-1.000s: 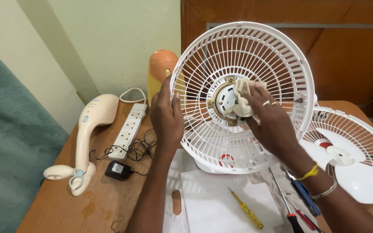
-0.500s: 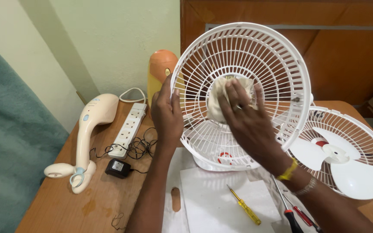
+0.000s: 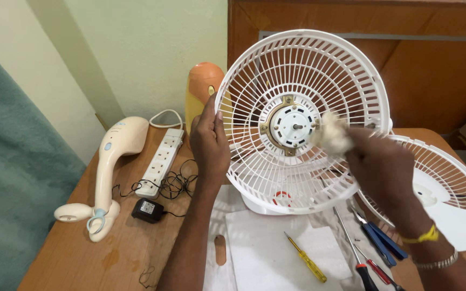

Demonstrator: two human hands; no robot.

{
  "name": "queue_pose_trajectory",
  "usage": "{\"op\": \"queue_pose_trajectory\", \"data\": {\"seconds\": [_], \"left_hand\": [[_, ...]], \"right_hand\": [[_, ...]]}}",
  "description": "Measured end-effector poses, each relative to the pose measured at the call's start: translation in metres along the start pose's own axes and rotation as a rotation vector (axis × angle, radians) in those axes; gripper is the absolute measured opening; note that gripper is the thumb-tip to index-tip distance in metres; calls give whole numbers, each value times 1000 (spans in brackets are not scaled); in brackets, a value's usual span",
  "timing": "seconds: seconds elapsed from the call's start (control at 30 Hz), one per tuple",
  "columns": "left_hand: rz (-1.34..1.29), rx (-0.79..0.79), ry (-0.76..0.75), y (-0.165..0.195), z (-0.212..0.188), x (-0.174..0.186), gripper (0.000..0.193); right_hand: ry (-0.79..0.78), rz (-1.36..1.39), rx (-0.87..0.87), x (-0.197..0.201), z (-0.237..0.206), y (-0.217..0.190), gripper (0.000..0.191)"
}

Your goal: The person services a table fan on a wooden table. They unscrew and loosen fasteners on the rear guard and motor housing using pliers and a screwdriver, then lift the fan upright and wipe the guard, motor housing, and handle with a cloth.

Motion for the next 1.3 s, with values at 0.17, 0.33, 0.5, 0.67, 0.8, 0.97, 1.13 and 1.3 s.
{"op": "queue_pose_trajectory", "data": {"seconds": [0.17, 0.33, 0.5, 0.67, 0.8, 0.97, 1.13, 1.3], "left_hand": [[3, -117, 34, 6, -1, 3, 40], [-7, -80, 12, 1, -3, 1, 41], [-16, -58, 4, 3, -3, 2, 42], [-3, 40, -118, 2, -1, 5, 46], [-15, -2, -107, 1, -2, 6, 44], [25, -15, -90, -2, -3, 4, 47], [36, 2, -65, -6, -2, 1, 49], [0, 2, -71, -3, -9, 0, 45]], "right_hand": [[231, 127, 467, 1, 41, -26, 42], [39, 13, 332, -44, 30, -28, 26], [-184, -43, 235, -48, 1, -17, 25], [40, 258, 368, -7, -17, -32, 32], [287, 19, 759, -11, -11, -66, 30], [101, -236, 611, -34, -1, -59, 32], [5, 199, 144, -3, 2, -3, 27], [270, 319, 547, 29, 36, -4, 26]]}}
Point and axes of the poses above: each hand's wrist, its own z-axis towards the middle knuckle, its own x-axis out of the back of the hand, y = z × x, the point moved 4 cm from there along z, towards the middle knuckle, and after that the axes turned 13 degrees about -y, right-handed, at the moved point
